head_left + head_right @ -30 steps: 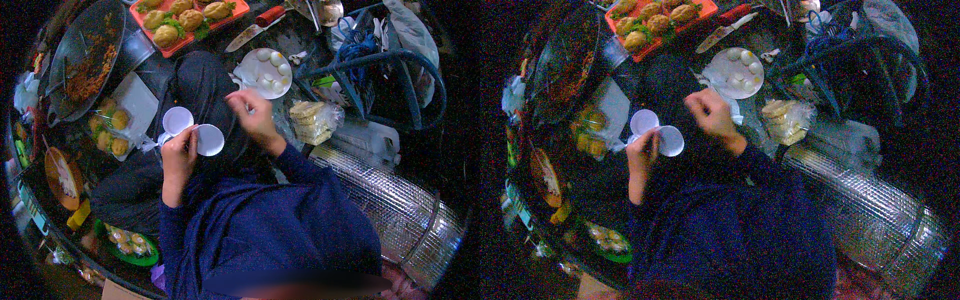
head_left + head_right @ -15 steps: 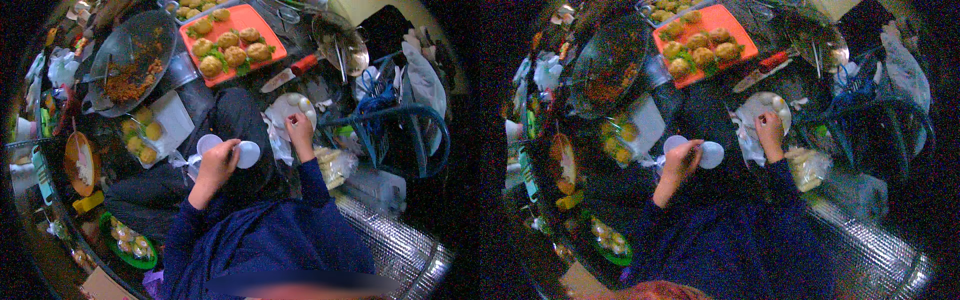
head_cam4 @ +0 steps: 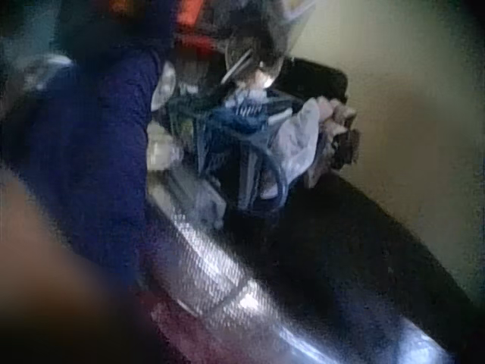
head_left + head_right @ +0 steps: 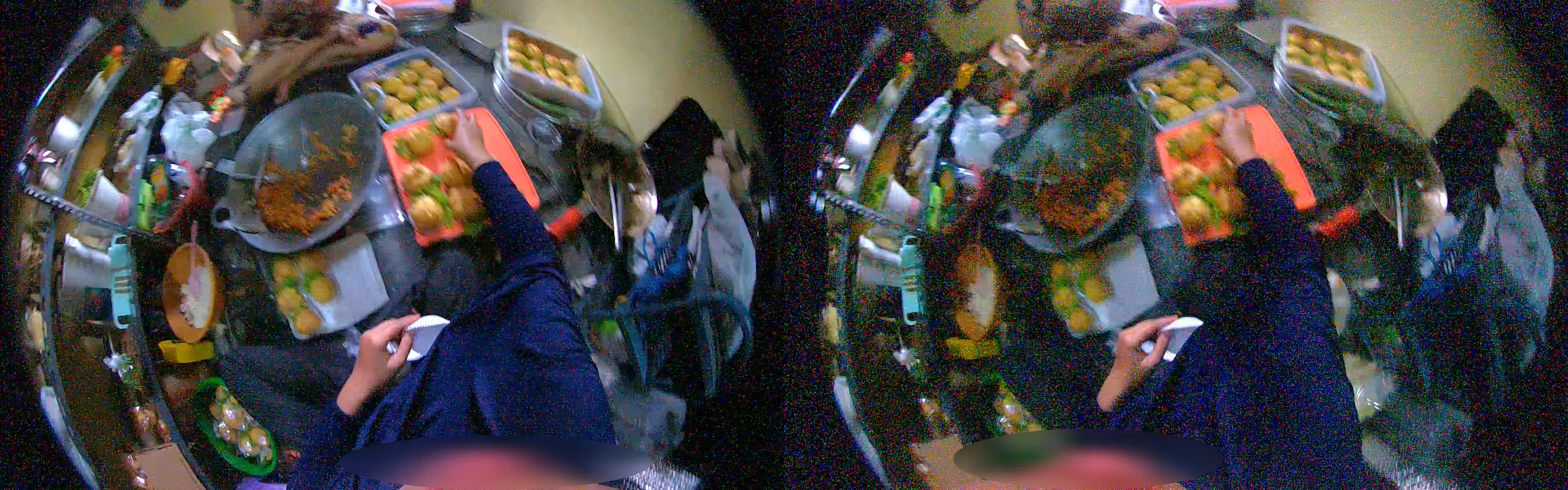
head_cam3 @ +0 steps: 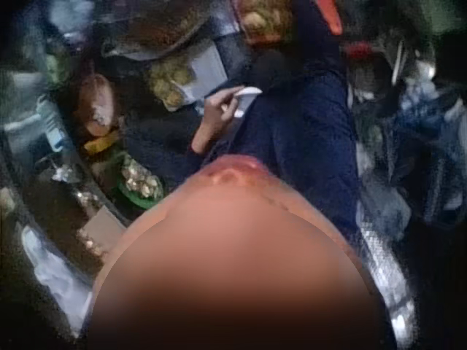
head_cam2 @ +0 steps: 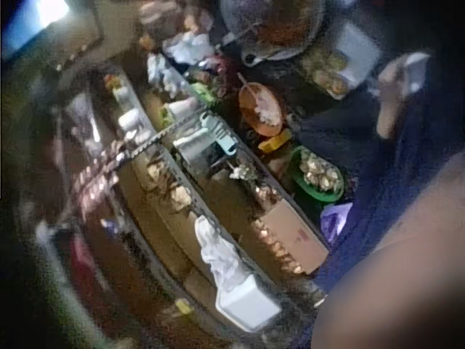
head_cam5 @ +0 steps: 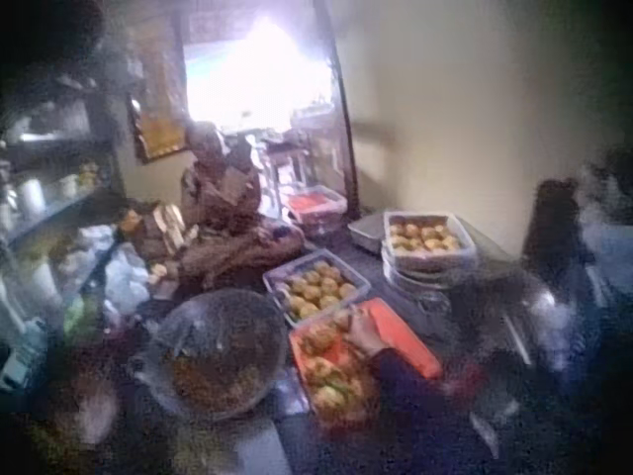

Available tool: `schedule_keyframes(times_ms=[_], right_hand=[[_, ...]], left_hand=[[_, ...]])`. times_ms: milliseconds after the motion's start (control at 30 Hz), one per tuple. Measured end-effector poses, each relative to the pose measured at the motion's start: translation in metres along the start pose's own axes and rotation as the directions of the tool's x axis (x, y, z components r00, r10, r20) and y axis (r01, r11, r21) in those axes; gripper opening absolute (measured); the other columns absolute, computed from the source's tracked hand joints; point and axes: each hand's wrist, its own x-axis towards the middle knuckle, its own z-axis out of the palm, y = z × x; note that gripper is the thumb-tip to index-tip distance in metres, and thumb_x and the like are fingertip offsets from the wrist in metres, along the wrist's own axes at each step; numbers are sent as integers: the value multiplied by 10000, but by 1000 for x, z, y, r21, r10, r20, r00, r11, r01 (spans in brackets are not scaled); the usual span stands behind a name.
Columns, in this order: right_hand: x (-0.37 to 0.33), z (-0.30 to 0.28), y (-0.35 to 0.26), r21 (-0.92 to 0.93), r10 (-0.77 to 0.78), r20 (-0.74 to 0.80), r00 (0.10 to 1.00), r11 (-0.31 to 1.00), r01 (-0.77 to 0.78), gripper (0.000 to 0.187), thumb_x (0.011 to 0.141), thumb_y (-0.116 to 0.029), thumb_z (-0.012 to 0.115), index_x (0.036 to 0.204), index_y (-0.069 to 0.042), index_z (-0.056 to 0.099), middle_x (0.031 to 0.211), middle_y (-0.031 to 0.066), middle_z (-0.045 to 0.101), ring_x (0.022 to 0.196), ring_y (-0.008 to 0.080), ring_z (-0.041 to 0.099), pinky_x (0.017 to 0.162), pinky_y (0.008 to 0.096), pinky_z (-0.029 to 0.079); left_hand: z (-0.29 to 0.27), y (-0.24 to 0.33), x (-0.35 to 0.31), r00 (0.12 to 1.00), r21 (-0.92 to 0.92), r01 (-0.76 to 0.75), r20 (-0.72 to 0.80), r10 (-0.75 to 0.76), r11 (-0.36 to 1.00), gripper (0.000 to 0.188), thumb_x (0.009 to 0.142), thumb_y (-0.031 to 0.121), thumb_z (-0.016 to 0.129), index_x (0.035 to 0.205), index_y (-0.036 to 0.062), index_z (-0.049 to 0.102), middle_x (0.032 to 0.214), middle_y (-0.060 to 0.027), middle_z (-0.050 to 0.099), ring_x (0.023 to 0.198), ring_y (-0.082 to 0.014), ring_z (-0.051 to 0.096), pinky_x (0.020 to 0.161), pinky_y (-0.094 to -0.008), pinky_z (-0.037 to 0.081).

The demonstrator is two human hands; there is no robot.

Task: The person assembles small buns by placing lettuce and a white slice inside each bun, then places them into a plastic container. The person handles buns, lettuce, and white slices by hand and arranges the finished buns in a container.

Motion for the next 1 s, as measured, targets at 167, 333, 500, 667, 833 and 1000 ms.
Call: schedule_keyframes(times_ms=[167,333,500,667,833,1000], right_hand=[[37,55,19,10,-6,65,998,1000,6,398,877,-268,492,1215,-57,495,1147,259,497,1045,457,515,883,549,438],[44,59,26,-88,93,154,984,993,-80,674,623,-102,803,1225,-118,501,1156,191,513,1056,402,538,889,461,472],[28,27,22,16,207,121,971,977,-210,613,619,-274,803,1159,-124,554,1104,169,590,1016,317,592,850,415,497],[-10,-47,-26,582,-4,173,985,807,-99,587,704,-150,775,1220,-47,516,1135,81,614,1005,191,613,876,313,491],[-98,-152,-123,808,-362,411,837,569,-151,553,763,-82,735,1258,-44,491,1173,41,568,1085,160,559,946,305,450],[-174,-210,-222,853,-656,400,640,522,2,609,720,-37,739,1274,-55,488,1224,41,541,1161,161,517,988,318,426]], left_hand=[[-33,-19,-4,916,-194,356,-122,-383,914,229,868,98,606,1073,16,666,884,-61,691,732,-100,630,657,-239,502],[-43,-37,-11,860,-469,418,-72,-505,778,142,882,80,606,1004,14,631,881,-7,639,801,-71,574,716,-212,466],[-37,-43,-14,884,-458,420,11,-468,783,155,898,33,542,1007,73,439,941,3,555,837,-85,554,749,-221,460],[-33,-40,-12,884,-519,377,-45,-465,767,367,862,56,429,1226,86,393,1044,-50,528,923,-130,551,785,-245,470],[-41,-31,-11,862,-743,415,137,-489,524,498,882,170,498,1347,97,337,1202,-107,496,1058,-229,559,856,-418,515],[-47,-9,-20,916,-943,226,120,-382,246,477,928,220,477,1356,85,315,1262,-121,467,1150,-287,529,904,-487,496]])
